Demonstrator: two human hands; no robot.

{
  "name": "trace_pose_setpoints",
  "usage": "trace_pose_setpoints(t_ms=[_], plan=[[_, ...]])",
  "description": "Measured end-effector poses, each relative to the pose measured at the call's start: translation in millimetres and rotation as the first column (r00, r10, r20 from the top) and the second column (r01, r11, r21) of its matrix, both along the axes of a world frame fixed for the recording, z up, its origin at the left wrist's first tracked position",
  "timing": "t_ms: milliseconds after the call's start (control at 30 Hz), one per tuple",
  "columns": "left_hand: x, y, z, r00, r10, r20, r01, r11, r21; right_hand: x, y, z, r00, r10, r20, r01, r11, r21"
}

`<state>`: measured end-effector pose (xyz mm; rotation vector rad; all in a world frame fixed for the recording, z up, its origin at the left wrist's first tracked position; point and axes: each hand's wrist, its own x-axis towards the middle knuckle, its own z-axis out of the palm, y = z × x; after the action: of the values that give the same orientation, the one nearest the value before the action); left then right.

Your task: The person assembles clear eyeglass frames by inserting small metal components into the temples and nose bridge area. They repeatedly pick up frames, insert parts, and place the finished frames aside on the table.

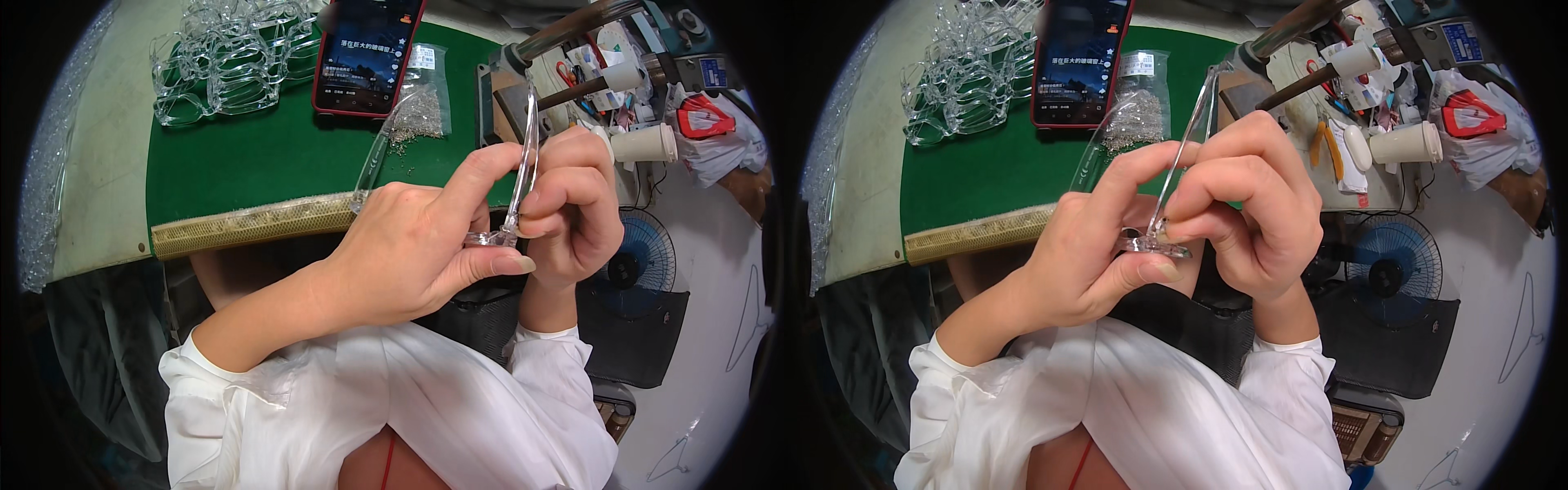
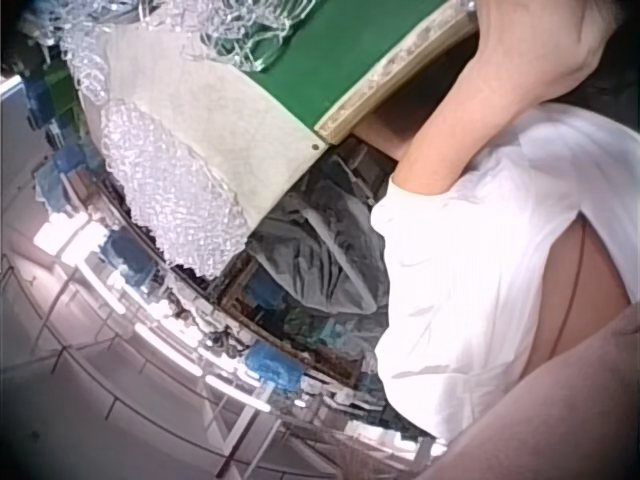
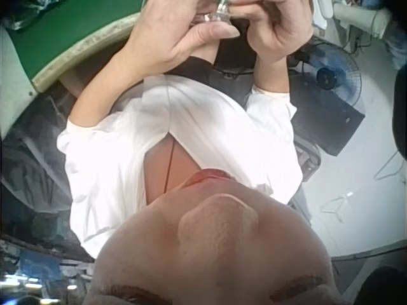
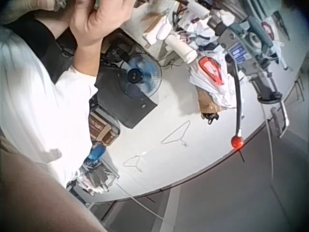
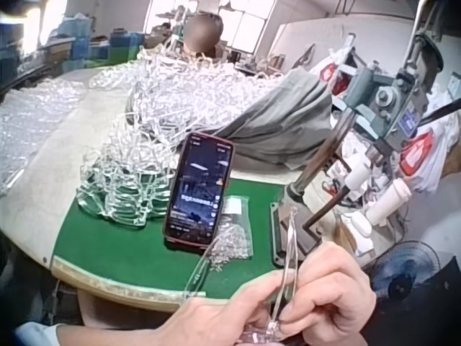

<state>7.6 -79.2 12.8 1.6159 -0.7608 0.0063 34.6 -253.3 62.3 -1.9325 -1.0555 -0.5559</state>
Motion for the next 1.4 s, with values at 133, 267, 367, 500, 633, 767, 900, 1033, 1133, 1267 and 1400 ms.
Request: trace_pose_setpoints(t_ms=[133, 267, 367, 500, 633, 767, 900, 1033, 1133, 1267, 1400], plan=[[-2.1, 0.9, 5.7, 0.993, -0.065, -0.101, 0.063, 0.998, -0.020, 2.9, 0.3, 0.0, 0.996, 0.021, 0.088, -0.020, 1.000, -0.015], [-1.8, 0.4, 6.3, 0.990, -0.070, -0.122, 0.065, 0.997, -0.043, 3.5, 1.8, -2.9, 0.998, 0.011, 0.065, -0.012, 1.000, 0.017], [-1.6, 0.2, 5.5, 0.989, -0.073, -0.131, 0.067, 0.997, -0.047, 4.8, 2.5, -2.2, 0.999, 0.030, 0.038, -0.032, 0.998, 0.053], [-1.4, 0.8, 7.4, 0.976, -0.108, -0.189, 0.094, 0.992, -0.085, 6.4, 1.2, -2.4, 0.997, 0.071, -0.027, -0.067, 0.992, 0.111], [-1.5, 1.1, 6.7, 0.969, -0.129, -0.213, 0.108, 0.989, -0.105, 9.1, 1.3, -3.3, 0.996, 0.086, -0.006, -0.085, 0.991, 0.100], [-1.4, 1.2, 7.8, 0.946, -0.179, -0.269, 0.139, 0.977, -0.161, 9.6, 1.4, -1.6, 0.995, 0.095, -0.035, -0.090, 0.990, 0.111], [-0.2, 2.9, 8.1, 0.943, -0.188, -0.275, 0.151, 0.977, -0.152, 11.9, 1.3, 0.5, 0.995, 0.099, -0.006, -0.098, 0.992, 0.079], [0.2, 2.7, 8.3, 0.947, -0.184, -0.262, 0.149, 0.978, -0.149, 11.7, 0.6, 1.9, 0.996, 0.079, 0.036, -0.080, 0.996, 0.034], [0.5, 1.9, 8.1, 0.950, -0.172, -0.259, 0.138, 0.980, -0.145, 10.1, 1.2, 1.2, 0.997, 0.051, 0.059, -0.052, 0.999, 0.016], [0.9, 0.3, 7.2, 0.954, -0.154, -0.257, 0.116, 0.981, -0.158, 10.8, 1.9, 0.1, 0.995, 0.049, 0.084, -0.050, 0.999, 0.010], [2.0, -1.2, 4.3, 0.962, -0.148, -0.229, 0.111, 0.980, -0.167, 10.1, 1.9, -3.3, 0.997, 0.042, 0.069, -0.044, 0.999, 0.031]])
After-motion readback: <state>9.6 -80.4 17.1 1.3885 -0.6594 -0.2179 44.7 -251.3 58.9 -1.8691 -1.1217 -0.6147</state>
